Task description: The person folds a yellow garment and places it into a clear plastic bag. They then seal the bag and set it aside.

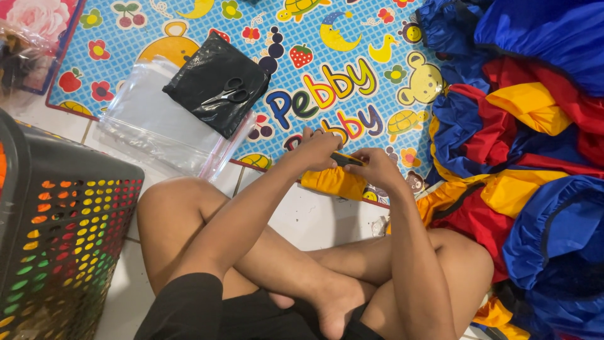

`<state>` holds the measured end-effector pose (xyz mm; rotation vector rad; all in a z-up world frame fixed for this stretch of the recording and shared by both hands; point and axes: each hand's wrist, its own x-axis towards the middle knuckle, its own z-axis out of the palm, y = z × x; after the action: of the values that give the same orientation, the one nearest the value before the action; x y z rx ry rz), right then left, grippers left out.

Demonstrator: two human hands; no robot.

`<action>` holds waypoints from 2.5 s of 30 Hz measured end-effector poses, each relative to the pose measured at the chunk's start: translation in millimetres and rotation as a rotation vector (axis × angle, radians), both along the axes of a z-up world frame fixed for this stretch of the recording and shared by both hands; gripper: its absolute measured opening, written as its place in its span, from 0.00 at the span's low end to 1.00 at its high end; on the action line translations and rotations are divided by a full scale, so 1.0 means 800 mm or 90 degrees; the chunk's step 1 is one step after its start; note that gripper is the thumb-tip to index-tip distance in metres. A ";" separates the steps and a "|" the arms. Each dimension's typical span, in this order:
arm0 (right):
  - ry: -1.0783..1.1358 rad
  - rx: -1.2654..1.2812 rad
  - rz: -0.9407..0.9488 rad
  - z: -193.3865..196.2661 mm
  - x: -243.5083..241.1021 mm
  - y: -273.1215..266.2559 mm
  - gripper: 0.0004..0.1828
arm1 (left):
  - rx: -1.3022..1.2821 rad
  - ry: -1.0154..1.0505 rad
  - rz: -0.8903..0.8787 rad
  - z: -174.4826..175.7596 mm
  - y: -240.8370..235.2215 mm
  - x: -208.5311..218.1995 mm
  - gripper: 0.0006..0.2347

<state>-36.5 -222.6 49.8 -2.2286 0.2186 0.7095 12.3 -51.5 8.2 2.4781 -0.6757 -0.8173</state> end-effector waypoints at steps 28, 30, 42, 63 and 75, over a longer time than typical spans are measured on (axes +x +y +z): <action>-0.506 -0.284 0.115 -0.117 -0.015 -0.009 0.13 | -0.183 -0.562 0.006 -0.092 -0.009 -0.001 0.13; -0.422 -0.233 0.065 -0.104 -0.010 -0.007 0.14 | -0.156 -0.530 -0.011 -0.089 -0.009 0.008 0.10; -0.459 -0.363 -0.136 -0.118 0.007 -0.025 0.07 | -0.023 -0.511 -0.033 -0.062 0.003 -0.002 0.17; -0.389 -0.315 -0.059 -0.136 0.021 0.034 0.31 | 0.028 -0.296 0.080 -0.045 -0.007 -0.005 0.33; -0.382 -0.352 -0.095 -0.164 0.022 0.027 0.39 | 0.091 -0.275 0.197 -0.013 0.005 -0.013 0.38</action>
<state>-18.7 -200.7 -81.3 -2.7942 0.2970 -0.1459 2.1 -47.3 -2.0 2.8233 -0.3586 -0.2221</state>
